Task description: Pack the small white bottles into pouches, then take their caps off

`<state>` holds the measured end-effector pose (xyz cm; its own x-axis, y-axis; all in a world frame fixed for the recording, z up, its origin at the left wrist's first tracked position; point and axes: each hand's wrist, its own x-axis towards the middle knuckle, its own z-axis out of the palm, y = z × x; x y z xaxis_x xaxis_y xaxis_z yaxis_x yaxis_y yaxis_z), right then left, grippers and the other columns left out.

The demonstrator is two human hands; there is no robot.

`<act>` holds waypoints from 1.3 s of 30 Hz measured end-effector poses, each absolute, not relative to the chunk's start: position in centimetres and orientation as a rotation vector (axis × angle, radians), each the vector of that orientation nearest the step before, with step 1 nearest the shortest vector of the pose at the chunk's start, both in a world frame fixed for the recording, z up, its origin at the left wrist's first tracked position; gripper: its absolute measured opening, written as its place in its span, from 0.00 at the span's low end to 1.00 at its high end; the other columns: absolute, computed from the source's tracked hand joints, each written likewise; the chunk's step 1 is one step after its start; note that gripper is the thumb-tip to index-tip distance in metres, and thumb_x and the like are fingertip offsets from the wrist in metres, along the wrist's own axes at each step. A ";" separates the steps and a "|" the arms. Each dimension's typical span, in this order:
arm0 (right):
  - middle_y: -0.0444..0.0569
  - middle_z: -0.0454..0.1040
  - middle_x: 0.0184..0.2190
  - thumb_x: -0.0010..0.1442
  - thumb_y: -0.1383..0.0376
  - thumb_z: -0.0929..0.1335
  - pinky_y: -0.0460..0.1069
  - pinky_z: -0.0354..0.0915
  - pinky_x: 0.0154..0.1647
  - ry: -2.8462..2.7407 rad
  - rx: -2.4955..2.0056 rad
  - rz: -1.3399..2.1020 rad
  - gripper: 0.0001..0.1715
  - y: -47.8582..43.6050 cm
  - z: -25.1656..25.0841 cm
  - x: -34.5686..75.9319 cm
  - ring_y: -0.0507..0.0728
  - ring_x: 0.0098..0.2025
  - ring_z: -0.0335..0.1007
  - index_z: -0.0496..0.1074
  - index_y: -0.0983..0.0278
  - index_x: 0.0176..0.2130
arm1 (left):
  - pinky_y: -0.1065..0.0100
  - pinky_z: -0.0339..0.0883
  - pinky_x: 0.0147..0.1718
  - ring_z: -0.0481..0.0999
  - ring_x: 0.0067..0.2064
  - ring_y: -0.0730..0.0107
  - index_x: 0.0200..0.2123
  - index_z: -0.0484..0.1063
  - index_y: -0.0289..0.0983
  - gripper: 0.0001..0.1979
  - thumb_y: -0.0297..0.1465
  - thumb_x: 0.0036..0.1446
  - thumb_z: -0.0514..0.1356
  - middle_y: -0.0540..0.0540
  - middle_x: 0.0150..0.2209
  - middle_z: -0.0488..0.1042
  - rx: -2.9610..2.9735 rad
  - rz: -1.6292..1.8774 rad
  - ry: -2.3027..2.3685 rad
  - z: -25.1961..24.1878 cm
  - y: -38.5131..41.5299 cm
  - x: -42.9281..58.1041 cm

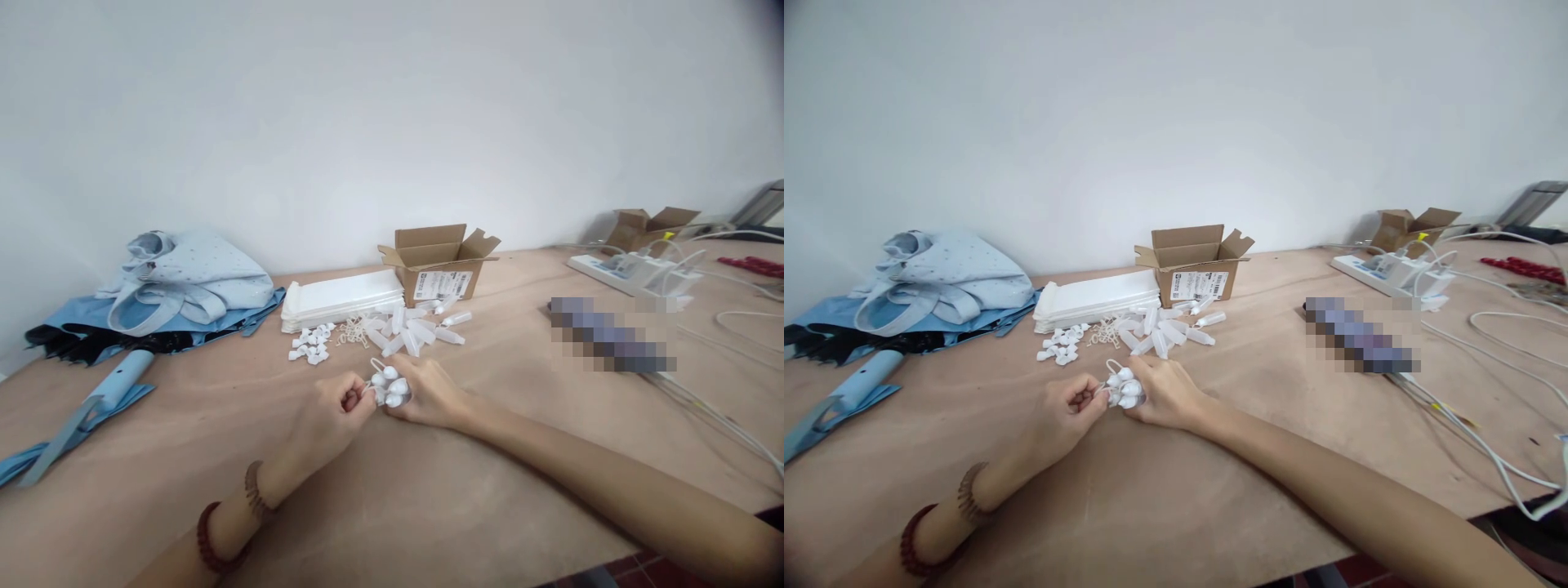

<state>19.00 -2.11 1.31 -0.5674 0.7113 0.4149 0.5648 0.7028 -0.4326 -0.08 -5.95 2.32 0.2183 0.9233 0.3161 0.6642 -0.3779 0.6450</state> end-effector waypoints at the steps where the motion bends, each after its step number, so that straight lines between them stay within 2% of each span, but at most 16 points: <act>1: 0.47 0.72 0.34 0.48 0.63 0.68 0.46 0.56 0.28 -2.338 -0.959 0.364 0.17 -2.2 1.4 19.0 0.56 0.33 0.69 0.63 0.61 0.39 | 0.74 0.49 0.19 0.57 0.19 0.79 0.21 0.62 0.37 0.12 0.34 0.55 0.55 0.56 0.16 0.59 2.050 0.951 1.460 2.3 -6.1 0.0; 6: 0.45 0.71 0.30 0.46 0.61 0.69 0.45 0.54 0.25 -2.350 -0.925 0.449 0.15 -2.8 1.6 18.9 0.54 0.28 0.67 0.63 0.61 0.34 | 0.75 0.48 0.17 0.57 0.17 0.79 0.20 0.61 0.37 0.14 0.37 0.53 0.57 0.56 0.15 0.58 1.722 0.966 1.414 2.5 -7.0 0.4; 11: 0.43 0.71 0.30 0.45 0.64 0.70 0.44 0.54 0.25 -2.301 -0.960 0.491 0.17 -2.8 1.8 18.6 0.52 0.28 0.66 0.63 0.61 0.36 | 0.75 0.49 0.18 0.56 0.15 0.80 0.20 0.62 0.36 0.16 0.40 0.52 0.59 0.56 0.11 0.60 1.455 0.994 1.320 2.9 -6.9 0.6; 14: 0.41 0.71 0.28 0.45 0.65 0.69 0.44 0.55 0.26 -2.297 -0.995 0.539 0.18 -2.7 1.9 18.6 0.52 0.27 0.66 0.63 0.61 0.38 | 0.74 0.48 0.17 0.57 0.15 0.81 0.18 0.62 0.36 0.18 0.39 0.52 0.60 0.56 0.11 0.60 1.285 1.090 1.236 3.0 -6.6 0.5; 17: 0.40 0.71 0.28 0.45 0.65 0.69 0.44 0.56 0.27 -2.282 -1.058 0.561 0.18 -2.5 2.0 18.7 0.52 0.28 0.66 0.63 0.61 0.38 | 0.74 0.52 0.17 0.61 0.16 0.79 0.17 0.60 0.36 0.17 0.36 0.51 0.60 0.56 0.15 0.59 1.110 1.247 1.131 3.5 -6.5 0.4; 21: 0.41 0.71 0.29 0.46 0.65 0.69 0.44 0.56 0.27 -2.292 -1.086 0.515 0.17 -2.4 2.1 19.1 0.52 0.29 0.66 0.63 0.61 0.37 | 0.72 0.58 0.19 0.65 0.18 0.77 0.22 0.67 0.35 0.14 0.38 0.54 0.58 0.54 0.18 0.63 1.120 1.285 1.172 3.9 -6.1 0.0; 26: 0.48 0.73 0.37 0.48 0.64 0.68 0.46 0.57 0.30 -2.401 -1.046 0.349 0.19 -2.6 2.0 19.2 0.56 0.35 0.69 0.64 0.63 0.42 | 0.75 0.54 0.19 0.61 0.19 0.80 0.31 0.70 0.36 0.13 0.41 0.53 0.61 0.56 0.20 0.64 1.333 1.146 1.265 2.7 -5.3 -0.2; 31: 0.51 0.73 0.43 0.51 0.63 0.68 0.47 0.58 0.32 -2.474 -1.047 0.277 0.29 -2.8 2.2 19.2 0.59 0.40 0.71 0.61 0.61 0.53 | 0.76 0.52 0.20 0.59 0.19 0.80 0.24 0.68 0.35 0.16 0.42 0.54 0.60 0.55 0.17 0.62 1.352 1.073 1.275 2.4 -5.3 -0.2; 35: 0.52 0.73 0.43 0.53 0.61 0.67 0.47 0.59 0.34 -2.496 -1.051 0.273 0.27 -2.9 2.2 19.2 0.59 0.41 0.70 0.62 0.62 0.52 | 0.76 0.49 0.18 0.57 0.20 0.81 0.20 0.64 0.34 0.17 0.39 0.51 0.63 0.55 0.20 0.62 1.116 1.035 1.118 2.6 -5.3 -0.2; 39: 0.51 0.73 0.41 0.51 0.62 0.68 0.47 0.57 0.31 -2.493 -1.096 0.281 0.24 -3.0 2.2 19.0 0.58 0.38 0.71 0.64 0.62 0.49 | 0.76 0.48 0.19 0.55 0.21 0.82 0.18 0.63 0.34 0.16 0.34 0.49 0.64 0.54 0.20 0.60 0.931 1.011 0.977 2.8 -5.1 0.0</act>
